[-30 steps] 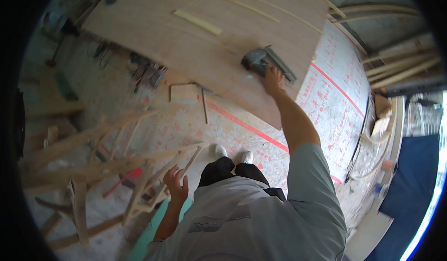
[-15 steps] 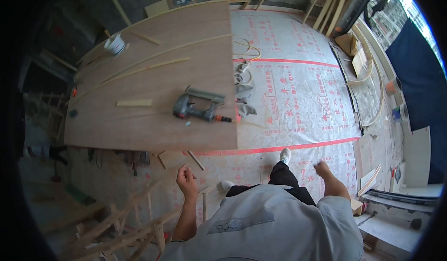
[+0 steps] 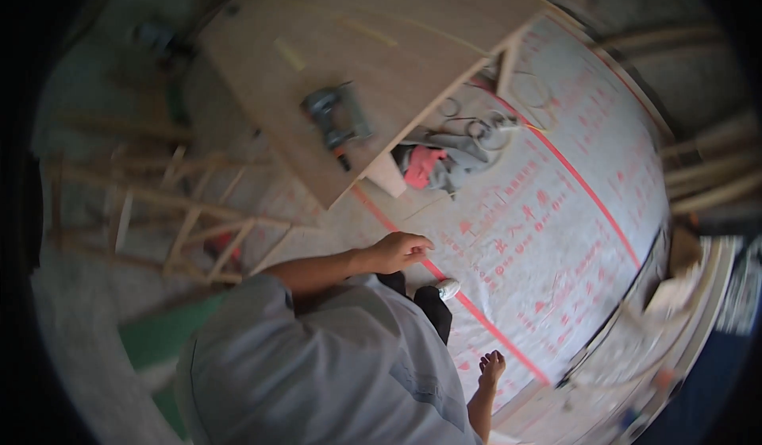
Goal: Cutting and preparing wooden strips using a miter saw and a nail gun for a construction project.
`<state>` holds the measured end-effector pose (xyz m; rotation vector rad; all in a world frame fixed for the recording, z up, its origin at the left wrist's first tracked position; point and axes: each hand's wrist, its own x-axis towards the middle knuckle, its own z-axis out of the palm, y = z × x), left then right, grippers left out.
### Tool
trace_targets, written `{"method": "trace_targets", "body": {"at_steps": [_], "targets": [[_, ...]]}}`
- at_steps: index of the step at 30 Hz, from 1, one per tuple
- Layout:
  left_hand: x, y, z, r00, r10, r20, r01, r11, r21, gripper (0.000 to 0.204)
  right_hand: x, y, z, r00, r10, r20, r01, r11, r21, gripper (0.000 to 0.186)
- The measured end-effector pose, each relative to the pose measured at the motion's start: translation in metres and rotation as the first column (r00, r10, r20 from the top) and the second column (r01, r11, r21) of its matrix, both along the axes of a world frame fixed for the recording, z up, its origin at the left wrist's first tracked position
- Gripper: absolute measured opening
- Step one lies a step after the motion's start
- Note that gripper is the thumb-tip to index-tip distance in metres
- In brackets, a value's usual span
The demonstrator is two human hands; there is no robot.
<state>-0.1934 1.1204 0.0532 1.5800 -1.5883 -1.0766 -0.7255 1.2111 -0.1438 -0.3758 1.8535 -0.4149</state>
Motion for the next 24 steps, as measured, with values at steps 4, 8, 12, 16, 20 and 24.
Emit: {"method": "trace_targets", "body": {"at_steps": [4, 8, 12, 16, 20, 24], "targets": [[-0.012, -0.011, 0.013, 0.993, 0.061, 0.1, -0.069, 0.995, 0.078, 0.024, -0.014, -0.119, 0.005, 0.971, 0.217, 0.103, -0.217, 0.976, -0.016, 0.035], [0.003, -0.023, -0.003, 0.93, 0.349, 0.115, -0.36, 0.928, 0.097, 0.022, -0.01, -0.225, 0.013, 0.952, 0.3, 0.061, -0.3, 0.954, -0.023, 0.036], [0.019, -0.073, -0.029, 0.862, 0.506, 0.02, -0.506, 0.862, -0.015, 0.021, 0.014, -0.315, 0.033, 0.934, 0.357, 0.023, -0.354, 0.931, -0.084, 0.036], [0.007, -0.149, -0.025, 0.864, 0.491, -0.111, -0.493, 0.87, 0.005, 0.021, 0.039, -0.407, 0.059, 0.961, 0.245, 0.127, -0.242, 0.969, -0.045, 0.033], [0.016, -0.197, 0.005, 0.95, 0.296, -0.096, -0.297, 0.955, 0.009, 0.029, 0.088, -0.538, 0.068, 0.98, 0.131, 0.149, -0.11, 0.984, -0.143, 0.027], [0.047, -0.205, 0.013, 0.91, 0.412, -0.044, -0.412, 0.911, 0.013, 0.03, 0.172, -0.685, 0.086, 0.952, 0.284, 0.116, -0.252, 0.939, -0.234, 0.032]]}}
